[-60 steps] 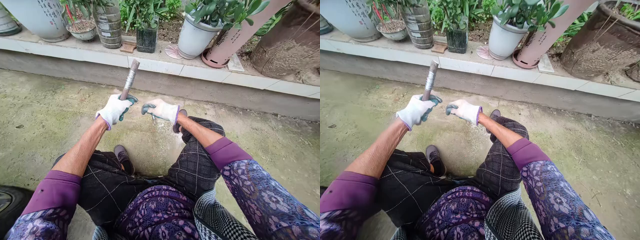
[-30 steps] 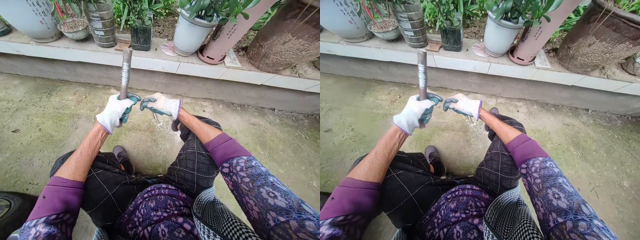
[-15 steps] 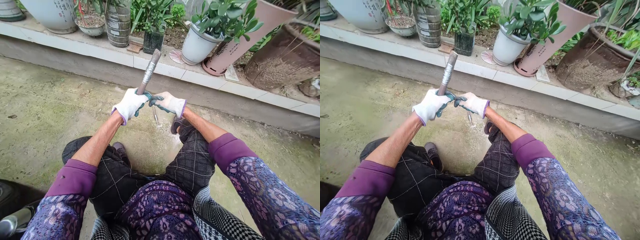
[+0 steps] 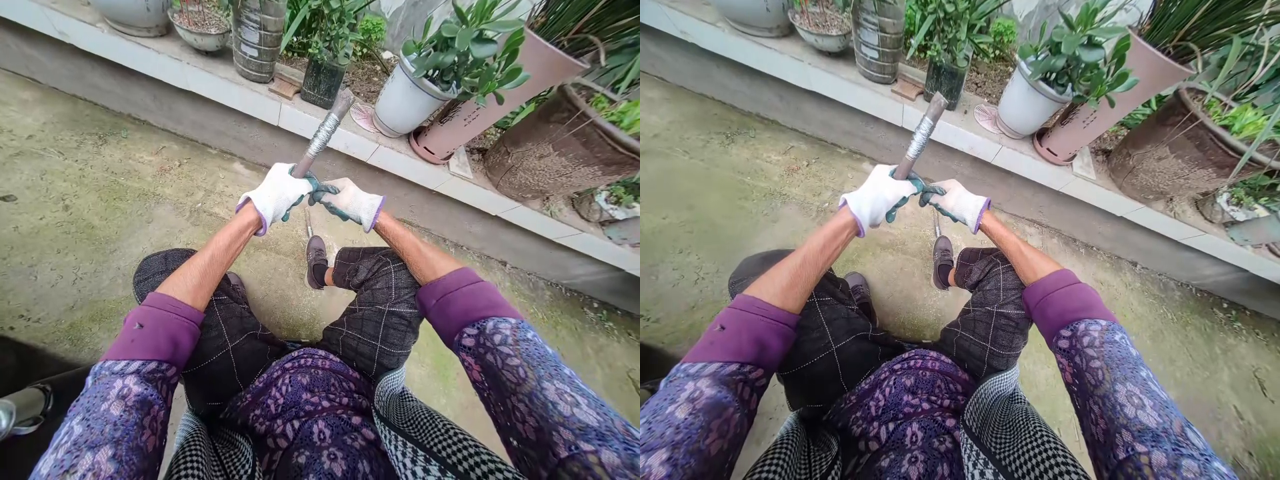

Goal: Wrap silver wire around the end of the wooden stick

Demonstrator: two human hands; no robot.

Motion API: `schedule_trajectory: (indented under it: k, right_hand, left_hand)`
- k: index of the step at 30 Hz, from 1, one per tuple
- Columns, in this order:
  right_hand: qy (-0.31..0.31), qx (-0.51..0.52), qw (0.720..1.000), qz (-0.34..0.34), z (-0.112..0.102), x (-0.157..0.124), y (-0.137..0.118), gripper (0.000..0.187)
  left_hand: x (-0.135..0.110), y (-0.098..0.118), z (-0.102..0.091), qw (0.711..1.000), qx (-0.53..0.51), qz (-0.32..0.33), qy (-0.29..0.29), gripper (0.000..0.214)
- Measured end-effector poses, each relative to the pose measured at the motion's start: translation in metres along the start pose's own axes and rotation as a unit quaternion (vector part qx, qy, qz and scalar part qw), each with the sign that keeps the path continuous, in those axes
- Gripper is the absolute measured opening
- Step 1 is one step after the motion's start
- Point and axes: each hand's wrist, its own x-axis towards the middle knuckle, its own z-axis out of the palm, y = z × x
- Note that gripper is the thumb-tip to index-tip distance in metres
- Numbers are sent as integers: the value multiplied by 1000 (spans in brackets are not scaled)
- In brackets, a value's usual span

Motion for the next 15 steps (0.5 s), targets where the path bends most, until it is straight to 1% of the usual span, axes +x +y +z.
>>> schedule_trajectory:
  k: [3,6,8,10,15]
  right_hand:
    - [11,-15,1000,8,1,-2,-7,13]
    - [29,-7,999,-10,-1,-7,-22,16]
    - [37,3,998,-42,-3,-11,-33,18]
    - [33,-4,996,-84,-4,-17,-44,20]
    - [13,-47,977,-206,-8,-36,-75,22]
  left_hand:
    - [1,-1,-1,1000,-2,-2,2,18]
    - [0,6,-10,999,-14,-22,45,21]
    - [-1,11,-18,996,-9,-38,81,25]
    - [-2,14,-26,993,12,-47,105,28]
    - [-3,22,-43,982,113,-31,145,36]
